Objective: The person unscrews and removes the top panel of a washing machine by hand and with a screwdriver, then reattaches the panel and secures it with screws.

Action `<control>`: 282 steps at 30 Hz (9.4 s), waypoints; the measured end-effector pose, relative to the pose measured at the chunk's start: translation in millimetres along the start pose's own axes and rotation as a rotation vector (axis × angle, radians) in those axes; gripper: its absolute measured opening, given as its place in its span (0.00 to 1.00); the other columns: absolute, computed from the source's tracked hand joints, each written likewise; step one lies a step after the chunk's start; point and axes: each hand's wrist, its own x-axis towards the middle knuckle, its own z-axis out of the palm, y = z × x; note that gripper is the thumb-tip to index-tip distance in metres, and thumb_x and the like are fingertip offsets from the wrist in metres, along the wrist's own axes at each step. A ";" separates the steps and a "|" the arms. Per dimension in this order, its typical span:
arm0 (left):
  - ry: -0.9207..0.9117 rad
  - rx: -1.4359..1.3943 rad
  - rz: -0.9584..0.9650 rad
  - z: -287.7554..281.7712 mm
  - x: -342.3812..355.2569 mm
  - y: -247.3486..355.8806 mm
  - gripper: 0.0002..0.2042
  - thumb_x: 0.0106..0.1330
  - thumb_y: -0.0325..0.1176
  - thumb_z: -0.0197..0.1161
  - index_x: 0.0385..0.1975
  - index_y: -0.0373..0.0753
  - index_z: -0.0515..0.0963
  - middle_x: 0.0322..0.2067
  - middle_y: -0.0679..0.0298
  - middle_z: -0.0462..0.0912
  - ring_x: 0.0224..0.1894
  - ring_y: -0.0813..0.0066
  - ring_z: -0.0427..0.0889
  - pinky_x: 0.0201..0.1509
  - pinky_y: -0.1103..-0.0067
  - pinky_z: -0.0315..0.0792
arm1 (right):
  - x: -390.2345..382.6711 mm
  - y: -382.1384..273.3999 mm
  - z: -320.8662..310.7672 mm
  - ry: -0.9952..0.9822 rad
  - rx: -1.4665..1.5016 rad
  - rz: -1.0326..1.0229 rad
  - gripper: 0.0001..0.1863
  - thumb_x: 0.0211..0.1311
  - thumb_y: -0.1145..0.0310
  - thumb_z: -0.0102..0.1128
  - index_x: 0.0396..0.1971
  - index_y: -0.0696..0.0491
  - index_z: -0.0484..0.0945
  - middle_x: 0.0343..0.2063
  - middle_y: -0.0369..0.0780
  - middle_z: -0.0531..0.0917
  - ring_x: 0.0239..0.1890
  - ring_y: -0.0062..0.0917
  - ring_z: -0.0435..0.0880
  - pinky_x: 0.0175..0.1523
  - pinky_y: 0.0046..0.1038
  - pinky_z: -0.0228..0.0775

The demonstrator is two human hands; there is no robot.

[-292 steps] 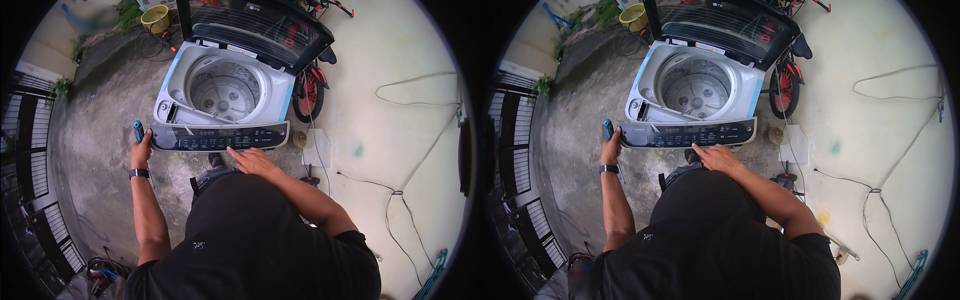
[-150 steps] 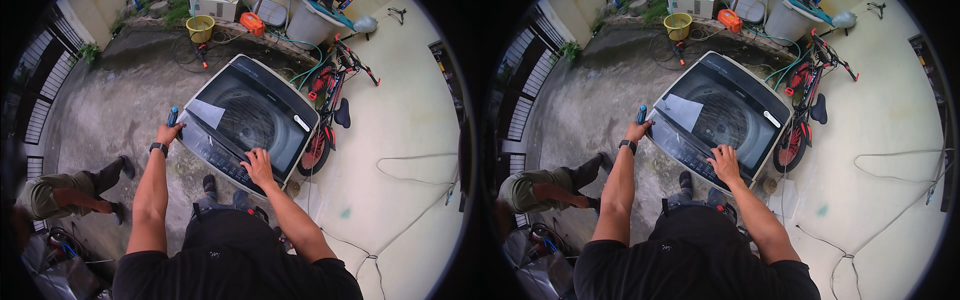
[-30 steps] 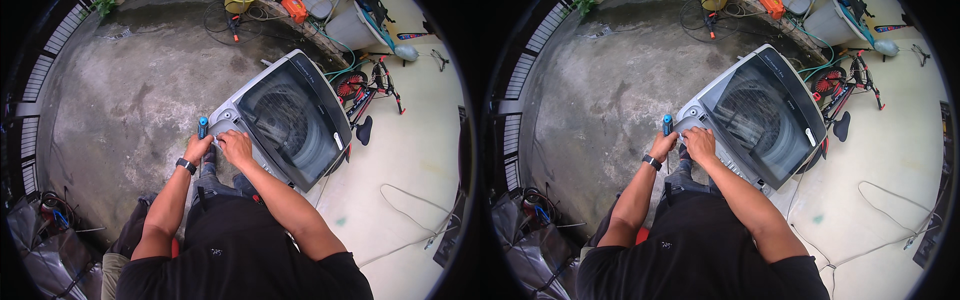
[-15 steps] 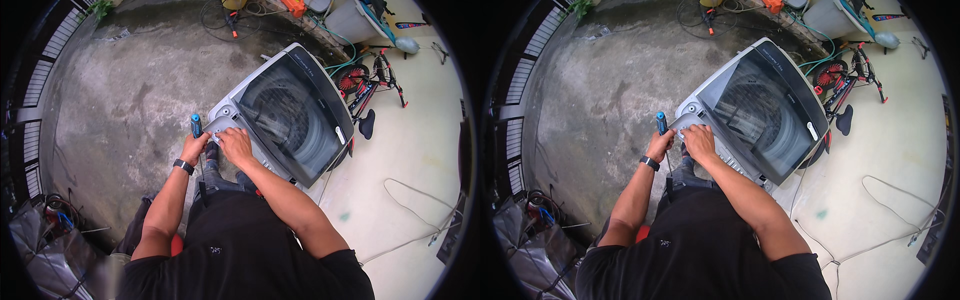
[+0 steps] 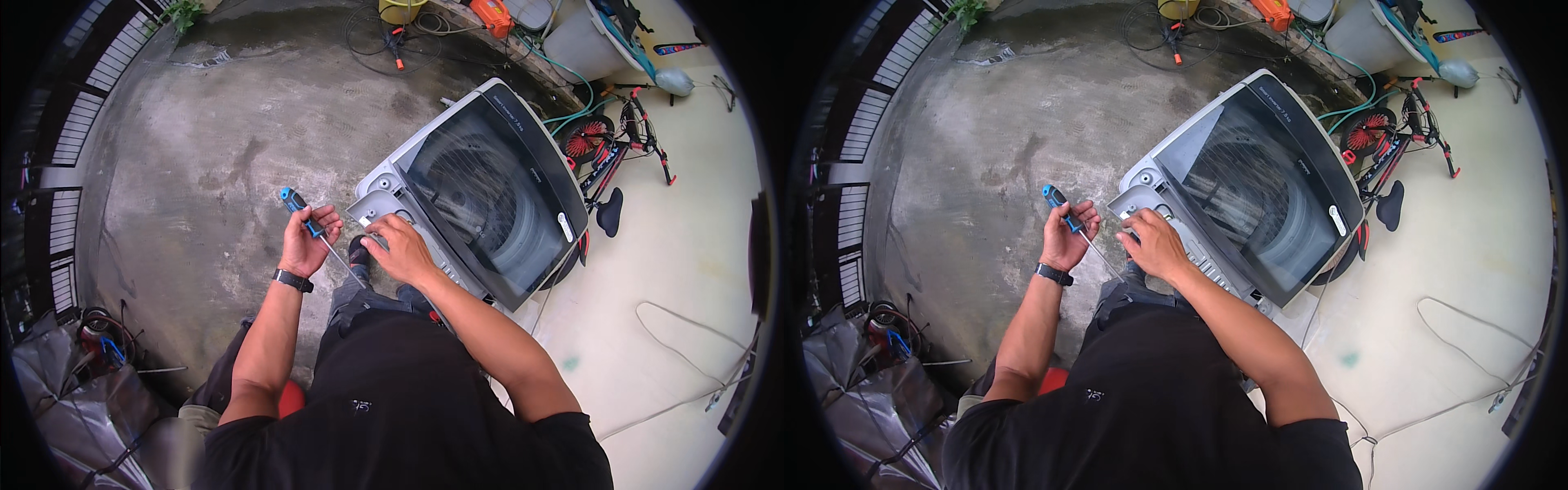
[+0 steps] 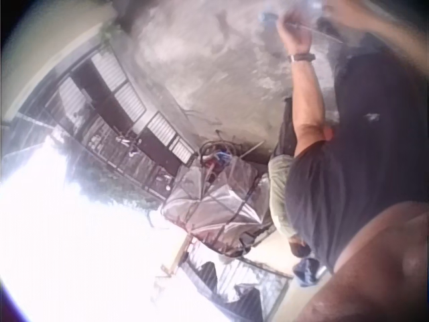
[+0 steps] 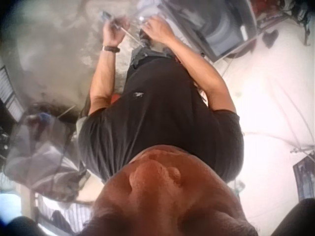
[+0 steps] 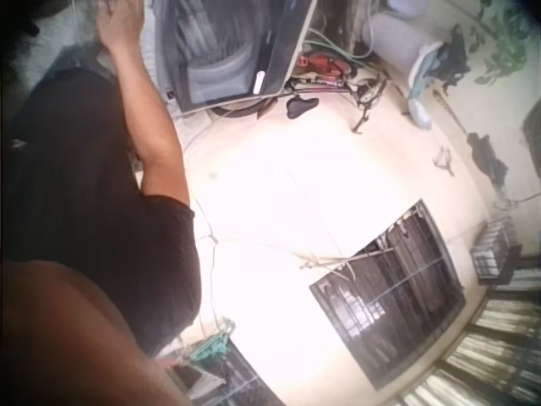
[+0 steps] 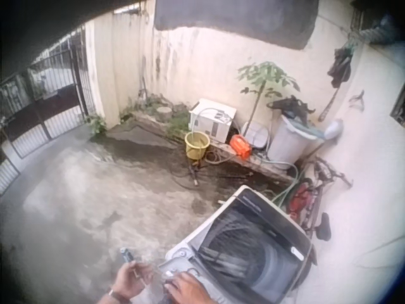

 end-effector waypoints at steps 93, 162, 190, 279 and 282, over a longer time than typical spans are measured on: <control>-0.206 0.823 0.213 20.8 -26.7 -65.5 0.10 0.70 0.29 0.69 0.47 0.34 0.83 0.43 0.63 0.89 0.38 0.82 0.80 0.43 0.81 0.75 | -52.4 -14.2 -41.2 0.267 0.623 0.041 0.08 0.70 0.77 0.62 0.46 0.60 0.76 0.37 0.42 0.87 0.45 0.30 0.90 0.52 0.32 0.83; -0.130 1.661 0.384 42.6 18.7 -42.2 0.17 0.63 0.24 0.62 0.52 0.39 0.83 0.43 0.53 0.89 0.46 0.55 0.88 0.51 0.68 0.80 | 2.0 37.4 -6.9 0.100 0.119 -0.191 0.10 0.64 0.73 0.63 0.45 0.53 0.80 0.38 0.48 0.84 0.42 0.49 0.85 0.44 0.44 0.78; -0.189 1.748 0.384 46.5 17.8 -31.8 0.16 0.62 0.27 0.61 0.51 0.40 0.84 0.39 0.54 0.90 0.37 0.60 0.89 0.45 0.70 0.80 | 0.9 40.8 -4.1 0.001 0.085 -0.158 0.10 0.64 0.71 0.63 0.44 0.55 0.78 0.39 0.50 0.84 0.44 0.52 0.83 0.46 0.47 0.77; -0.604 1.830 0.656 47.6 42.1 -26.0 0.19 0.54 0.26 0.67 0.47 0.44 0.81 0.34 0.59 0.81 0.39 0.56 0.83 0.46 0.66 0.77 | -5.7 33.3 5.3 0.167 -0.014 0.293 0.12 0.55 0.72 0.63 0.41 0.53 0.81 0.41 0.48 0.82 0.46 0.46 0.83 0.52 0.42 0.75; -0.683 1.868 0.813 46.7 35.7 -26.3 0.20 0.55 0.26 0.66 0.49 0.44 0.79 0.35 0.58 0.82 0.40 0.55 0.83 0.47 0.65 0.76 | -1.2 37.3 9.0 0.176 -0.033 0.225 0.11 0.55 0.73 0.63 0.40 0.54 0.78 0.39 0.50 0.84 0.46 0.49 0.83 0.51 0.45 0.75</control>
